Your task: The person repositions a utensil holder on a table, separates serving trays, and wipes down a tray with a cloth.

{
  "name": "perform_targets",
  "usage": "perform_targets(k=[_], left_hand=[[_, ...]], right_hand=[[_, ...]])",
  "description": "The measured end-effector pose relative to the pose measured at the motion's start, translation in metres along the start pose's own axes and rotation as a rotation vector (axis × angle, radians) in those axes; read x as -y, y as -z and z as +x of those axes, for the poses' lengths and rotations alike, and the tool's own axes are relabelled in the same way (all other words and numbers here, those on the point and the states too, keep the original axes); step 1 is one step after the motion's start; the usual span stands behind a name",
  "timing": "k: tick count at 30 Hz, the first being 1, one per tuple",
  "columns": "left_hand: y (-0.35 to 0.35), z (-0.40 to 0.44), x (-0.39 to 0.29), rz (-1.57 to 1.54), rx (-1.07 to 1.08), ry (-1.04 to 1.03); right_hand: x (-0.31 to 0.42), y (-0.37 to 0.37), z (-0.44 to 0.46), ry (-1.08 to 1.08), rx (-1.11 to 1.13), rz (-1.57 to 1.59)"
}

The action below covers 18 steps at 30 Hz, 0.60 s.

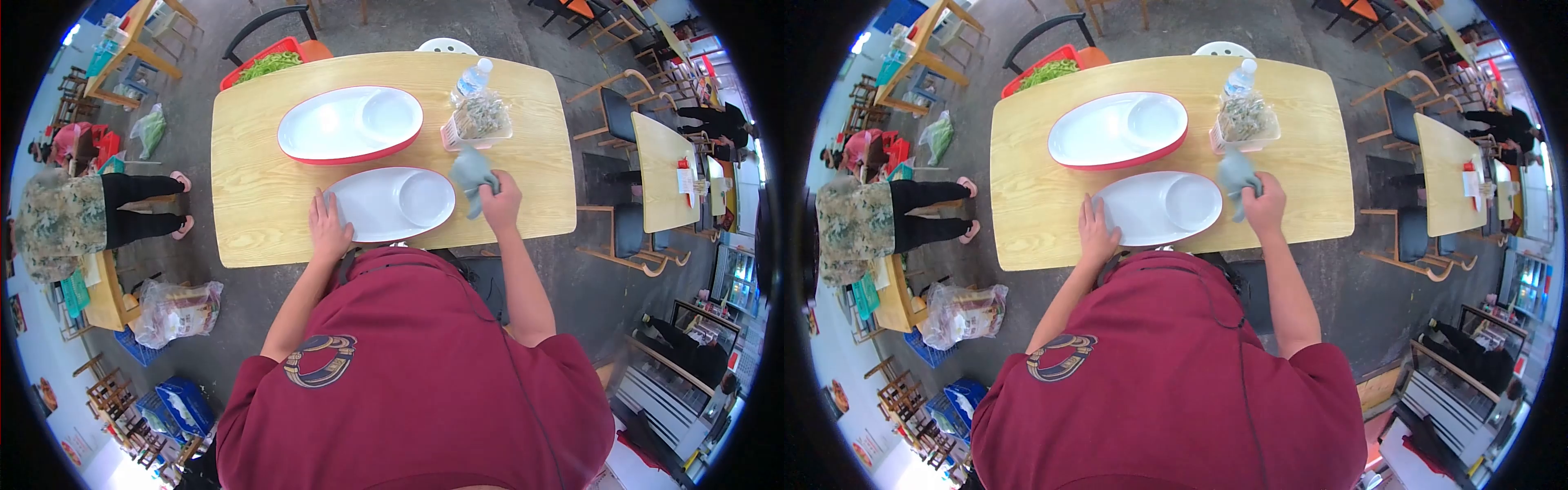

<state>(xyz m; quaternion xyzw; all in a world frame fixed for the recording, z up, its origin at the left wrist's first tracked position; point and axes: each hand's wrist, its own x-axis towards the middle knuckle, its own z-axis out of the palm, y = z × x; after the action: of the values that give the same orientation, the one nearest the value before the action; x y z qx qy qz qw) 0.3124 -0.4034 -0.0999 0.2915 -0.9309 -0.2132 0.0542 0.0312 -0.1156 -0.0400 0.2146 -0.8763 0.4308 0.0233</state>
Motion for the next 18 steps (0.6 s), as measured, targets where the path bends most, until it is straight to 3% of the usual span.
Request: perform_targets(k=[7,13,18], left_hand=[[0.003,0.001,0.001,-0.006,0.038,0.013],[0.002,-0.001,0.006,-0.005,0.063,-0.002],[-0.001,-0.002,0.007,0.034,0.099,0.022]], right_hand=[[0.020,-0.080,-0.032,0.160,0.438,-0.165],[0.033,-0.098,-0.033,0.439,0.361,-0.339],[0.027,-0.107,-0.027,0.374,0.423,-0.287]])
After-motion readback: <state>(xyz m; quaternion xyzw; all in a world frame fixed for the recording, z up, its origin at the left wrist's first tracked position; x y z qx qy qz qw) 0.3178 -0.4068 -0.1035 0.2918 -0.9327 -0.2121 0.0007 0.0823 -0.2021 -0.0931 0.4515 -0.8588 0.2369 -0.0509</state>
